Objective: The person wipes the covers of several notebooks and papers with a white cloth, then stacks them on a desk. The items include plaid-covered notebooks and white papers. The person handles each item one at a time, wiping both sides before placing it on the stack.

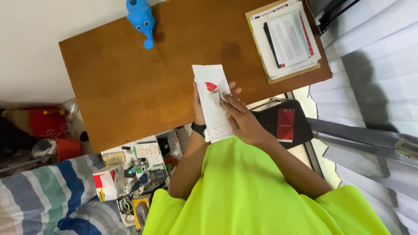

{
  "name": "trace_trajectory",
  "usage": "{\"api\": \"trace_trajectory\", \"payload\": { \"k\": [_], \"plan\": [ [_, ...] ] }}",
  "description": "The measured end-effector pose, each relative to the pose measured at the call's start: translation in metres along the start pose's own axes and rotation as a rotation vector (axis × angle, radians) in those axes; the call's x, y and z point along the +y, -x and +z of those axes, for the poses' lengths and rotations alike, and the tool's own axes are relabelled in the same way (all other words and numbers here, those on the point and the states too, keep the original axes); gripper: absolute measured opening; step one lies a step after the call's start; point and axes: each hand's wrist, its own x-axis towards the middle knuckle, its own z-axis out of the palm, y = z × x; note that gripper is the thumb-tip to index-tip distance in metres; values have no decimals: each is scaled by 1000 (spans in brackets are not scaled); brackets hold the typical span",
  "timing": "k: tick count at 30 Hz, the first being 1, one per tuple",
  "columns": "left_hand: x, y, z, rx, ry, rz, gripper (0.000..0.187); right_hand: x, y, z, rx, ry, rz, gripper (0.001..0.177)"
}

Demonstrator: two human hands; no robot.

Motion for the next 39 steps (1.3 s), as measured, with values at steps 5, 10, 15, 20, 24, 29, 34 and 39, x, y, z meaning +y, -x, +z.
{"api": "trace_trajectory", "payload": {
  "k": [5, 10, 15, 20, 24, 29, 34, 39],
  "plan": [
    [-11, 0, 24, 140, -55, 70, 108, -43, 3, -18, -126, -104, -44, 46],
    [-13, -3, -27, 70, 28, -38, 109, -27, 5, -11, -59, -65, 45, 54],
    [4, 9, -2, 378, -14, 109, 94, -34, 14, -4, -123, -118, -58, 81],
    [7, 21, 9, 633, 0, 236, 101, 6, 31, 45, 370, -328, 122, 35],
    [-1, 28, -44, 663, -10, 409, 73, 45, 30, 78, 691, -569, 471, 21],
    [2, 39, -17, 746, -576, 474, 35, 19, 1, 78, 774, -1071, 783, 25],
    [15, 50, -24, 857, -774, 608, 28, 51, 2, 92, 782, -1190, 930, 30],
    [45, 59, -77, 991, -849, 677, 22, 64, 3, 111, 825, -1166, 1007, 25]
  ]
}}
